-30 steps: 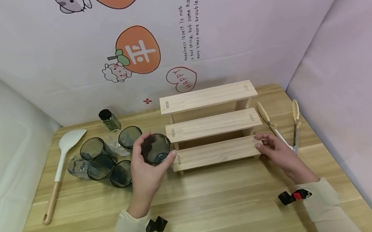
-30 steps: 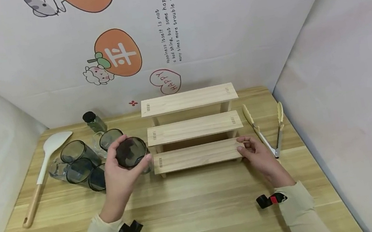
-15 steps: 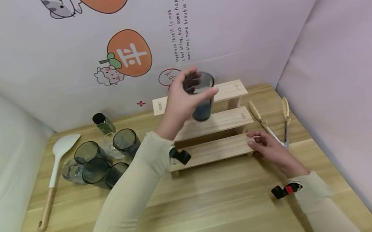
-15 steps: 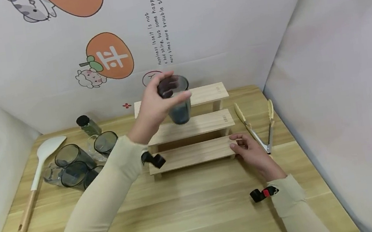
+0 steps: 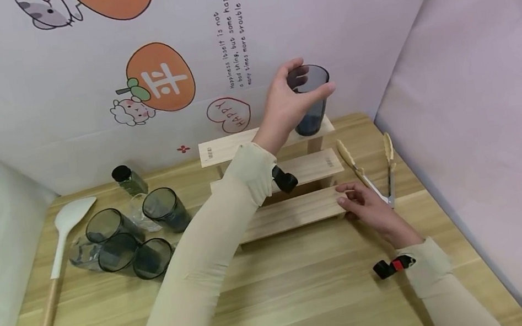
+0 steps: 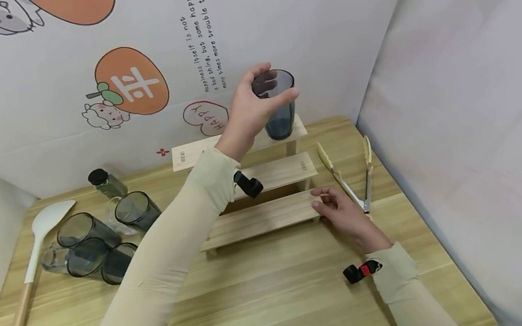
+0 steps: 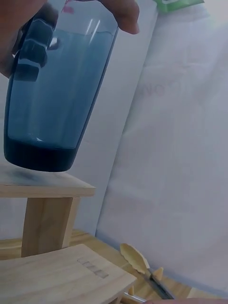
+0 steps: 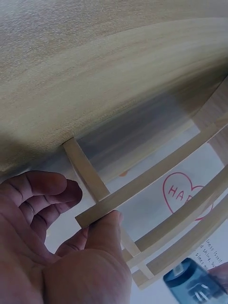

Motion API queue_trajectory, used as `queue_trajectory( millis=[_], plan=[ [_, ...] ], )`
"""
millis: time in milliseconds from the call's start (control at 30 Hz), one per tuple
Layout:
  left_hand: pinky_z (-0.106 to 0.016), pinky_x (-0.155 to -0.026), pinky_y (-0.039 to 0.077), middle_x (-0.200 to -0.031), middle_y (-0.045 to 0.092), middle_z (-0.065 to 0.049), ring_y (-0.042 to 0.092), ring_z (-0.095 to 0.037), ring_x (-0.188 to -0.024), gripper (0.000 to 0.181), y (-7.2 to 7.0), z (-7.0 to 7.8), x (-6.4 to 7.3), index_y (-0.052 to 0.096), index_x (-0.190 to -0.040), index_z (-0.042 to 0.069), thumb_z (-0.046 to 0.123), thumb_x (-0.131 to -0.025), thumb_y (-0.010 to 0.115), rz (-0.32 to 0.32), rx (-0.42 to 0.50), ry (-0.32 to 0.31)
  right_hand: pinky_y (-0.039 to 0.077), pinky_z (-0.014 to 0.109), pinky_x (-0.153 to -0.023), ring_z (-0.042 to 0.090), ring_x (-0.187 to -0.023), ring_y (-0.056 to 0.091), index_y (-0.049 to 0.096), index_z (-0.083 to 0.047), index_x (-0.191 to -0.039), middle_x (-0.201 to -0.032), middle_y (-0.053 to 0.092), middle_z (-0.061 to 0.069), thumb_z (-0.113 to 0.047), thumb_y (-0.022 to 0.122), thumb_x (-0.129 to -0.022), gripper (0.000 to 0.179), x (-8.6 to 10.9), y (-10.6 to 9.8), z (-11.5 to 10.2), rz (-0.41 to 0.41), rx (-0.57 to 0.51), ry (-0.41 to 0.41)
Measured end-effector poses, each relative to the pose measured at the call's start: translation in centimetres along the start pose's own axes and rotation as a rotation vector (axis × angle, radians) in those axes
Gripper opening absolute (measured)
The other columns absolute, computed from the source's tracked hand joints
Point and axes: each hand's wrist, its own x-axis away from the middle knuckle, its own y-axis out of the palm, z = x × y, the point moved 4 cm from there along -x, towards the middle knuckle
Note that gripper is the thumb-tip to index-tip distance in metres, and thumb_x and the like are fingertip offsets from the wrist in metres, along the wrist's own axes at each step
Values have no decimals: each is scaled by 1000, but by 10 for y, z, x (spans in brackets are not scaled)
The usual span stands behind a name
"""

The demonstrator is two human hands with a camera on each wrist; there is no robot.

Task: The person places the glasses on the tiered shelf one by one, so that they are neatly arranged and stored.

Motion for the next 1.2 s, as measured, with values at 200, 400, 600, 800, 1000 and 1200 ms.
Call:
queue_trajectory(
  millis=[200, 400, 600, 800, 1000, 1200],
  plan=[
    [-17, -92, 44, -127, 57, 16, 53, 0, -118, 83, 8, -4, -13, 47, -148, 21, 32, -78, 90, 13, -33, -10, 54, 36, -80, 24, -98, 53, 48, -2, -140, -118, 49, 17, -23, 60, -105, 42, -2, -1, 2, -3, -19, 4],
    [-17, -92, 44, -131, 55, 14, 51, -2, -120, 85, 13, -9, -18, 44, -150, 22, 33, -79, 89, 6, -61, 6, 54, 36, -81, 24, -98, 53, 49, -4, -140, -118, 49, 17, -24, 60, -105, 42, -2, -1, 2, -7, -6, 13],
    [-25, -102, 40, -153, 33, 17, 38, 0, -132, 103, 14, -11, -14, 22, -159, 32, 46, -79, 86, -19, -131, 44, 54, 36, -81, 24, -98, 52, 49, -4, -141, -119, 49, 18, -26, 61, -105, 44, -2, -1, 3, 1, -4, 13],
    [-28, -114, 25, -159, 25, 16, 21, 5, -141, 92, -23, -4, 34, 18, -160, 32, 51, -90, 75, 36, -216, 154, 54, 36, -82, 25, -101, 53, 47, -4, -142, -120, 51, 18, -28, 60, -105, 46, -2, 6, 3, -13, -13, 14],
    [-37, -114, 29, -152, 39, 0, 32, -11, -139, 72, -93, -15, 124, 42, -151, 15, 48, -94, 70, 146, -546, 297, 55, 37, -81, 26, -101, 55, 46, -3, -144, -121, 52, 20, -29, 60, -105, 49, -2, 9, 0, -21, -11, 4],
    [-57, -107, 32, -150, 39, -12, 33, -30, -138, 72, -173, -51, 192, 42, -150, 13, 51, -95, 67, 333, -706, 79, 54, 36, -82, 25, -102, 56, 42, -3, -146, -123, 52, 22, -32, 58, -105, 52, 1, 8, 0, -19, -11, 16]
  ],
)
